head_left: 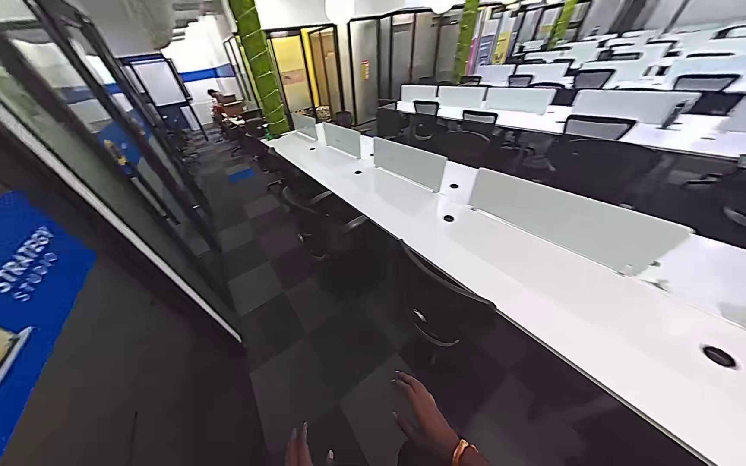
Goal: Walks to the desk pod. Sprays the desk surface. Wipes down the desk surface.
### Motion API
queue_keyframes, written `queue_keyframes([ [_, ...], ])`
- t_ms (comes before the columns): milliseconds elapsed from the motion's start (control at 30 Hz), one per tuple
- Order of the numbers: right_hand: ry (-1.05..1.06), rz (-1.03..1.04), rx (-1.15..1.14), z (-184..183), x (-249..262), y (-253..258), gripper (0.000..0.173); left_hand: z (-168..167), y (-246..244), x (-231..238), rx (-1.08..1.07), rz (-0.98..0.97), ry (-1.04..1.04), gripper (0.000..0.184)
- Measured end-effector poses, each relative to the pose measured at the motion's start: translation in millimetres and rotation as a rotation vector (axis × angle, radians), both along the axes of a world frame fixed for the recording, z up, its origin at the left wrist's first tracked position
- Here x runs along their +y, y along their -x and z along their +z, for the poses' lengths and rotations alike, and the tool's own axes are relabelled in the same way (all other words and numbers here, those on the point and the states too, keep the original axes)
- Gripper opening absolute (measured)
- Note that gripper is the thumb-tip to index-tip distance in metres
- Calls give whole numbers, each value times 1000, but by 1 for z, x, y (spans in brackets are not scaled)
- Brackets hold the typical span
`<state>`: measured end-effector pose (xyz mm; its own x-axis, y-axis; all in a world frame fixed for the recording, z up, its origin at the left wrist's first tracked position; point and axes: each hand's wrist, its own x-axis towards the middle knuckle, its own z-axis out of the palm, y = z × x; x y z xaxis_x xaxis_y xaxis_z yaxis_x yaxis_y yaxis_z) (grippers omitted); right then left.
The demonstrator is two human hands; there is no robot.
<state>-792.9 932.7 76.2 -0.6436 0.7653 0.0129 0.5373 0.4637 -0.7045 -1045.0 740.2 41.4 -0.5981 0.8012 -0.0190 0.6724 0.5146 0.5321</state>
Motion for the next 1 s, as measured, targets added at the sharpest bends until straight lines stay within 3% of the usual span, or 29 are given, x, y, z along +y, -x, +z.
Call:
queue_keyframes([
  [200,-11,80,2,-24,76,74,63,0,59,76,-66,56,-72,82],
  [400,16,128,10,-48,188,153,61,-7,127,173,-105,115,-102,84],
  [633,3,220,57,-37,324,253,57,16,211,268,-87,223,0,84],
  [1000,29,398,88,-36,449,446,55,-8,348,361,-118,401,-18,84],
])
